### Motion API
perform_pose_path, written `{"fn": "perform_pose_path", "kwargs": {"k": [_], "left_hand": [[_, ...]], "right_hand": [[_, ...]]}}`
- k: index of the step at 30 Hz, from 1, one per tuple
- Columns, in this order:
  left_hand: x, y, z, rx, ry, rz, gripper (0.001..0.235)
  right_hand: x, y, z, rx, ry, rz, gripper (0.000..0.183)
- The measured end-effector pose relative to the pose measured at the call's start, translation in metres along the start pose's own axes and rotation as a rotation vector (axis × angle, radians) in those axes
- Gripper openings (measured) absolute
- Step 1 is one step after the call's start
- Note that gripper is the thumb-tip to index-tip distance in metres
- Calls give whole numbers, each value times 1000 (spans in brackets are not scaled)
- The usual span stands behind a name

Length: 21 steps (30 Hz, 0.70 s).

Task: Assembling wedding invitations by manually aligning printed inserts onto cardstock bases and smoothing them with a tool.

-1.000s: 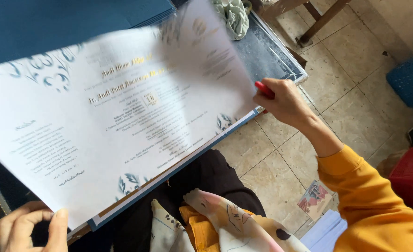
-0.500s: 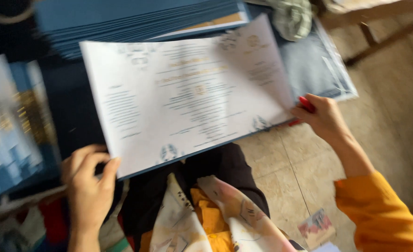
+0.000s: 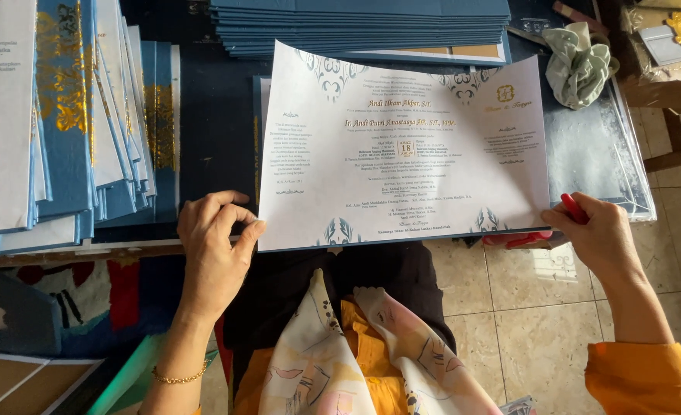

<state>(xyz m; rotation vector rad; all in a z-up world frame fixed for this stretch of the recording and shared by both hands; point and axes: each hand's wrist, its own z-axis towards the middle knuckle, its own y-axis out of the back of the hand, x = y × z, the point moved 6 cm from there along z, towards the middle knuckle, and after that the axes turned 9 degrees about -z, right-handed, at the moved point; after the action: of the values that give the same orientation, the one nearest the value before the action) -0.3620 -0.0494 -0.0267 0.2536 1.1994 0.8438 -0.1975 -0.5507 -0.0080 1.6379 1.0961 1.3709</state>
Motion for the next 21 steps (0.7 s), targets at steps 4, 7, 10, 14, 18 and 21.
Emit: {"fn": "perform_pose_path", "kwargs": {"k": [4, 7, 10, 14, 18, 21], "left_hand": [[-1, -1, -2, 1, -28, 18, 14], [-5, 0, -2, 1, -48, 23, 15], [-7, 3, -1, 14, -17, -4, 21], [-6, -1, 7, 142, -8, 27, 47], [33, -15, 39, 324, -7, 80, 53], [56, -26, 76, 293, -82, 111, 52]], "right_hand": [[4, 2, -2, -11, -7, 6, 42], [-2, -1, 2, -10, -8, -63, 42], [0, -3, 4, 10, -27, -161, 37], [9, -2, 1, 76, -130, -102, 35], [0, 0, 8, 87, -134, -46, 32], [4, 1, 8, 108, -186, 39, 27]]}}
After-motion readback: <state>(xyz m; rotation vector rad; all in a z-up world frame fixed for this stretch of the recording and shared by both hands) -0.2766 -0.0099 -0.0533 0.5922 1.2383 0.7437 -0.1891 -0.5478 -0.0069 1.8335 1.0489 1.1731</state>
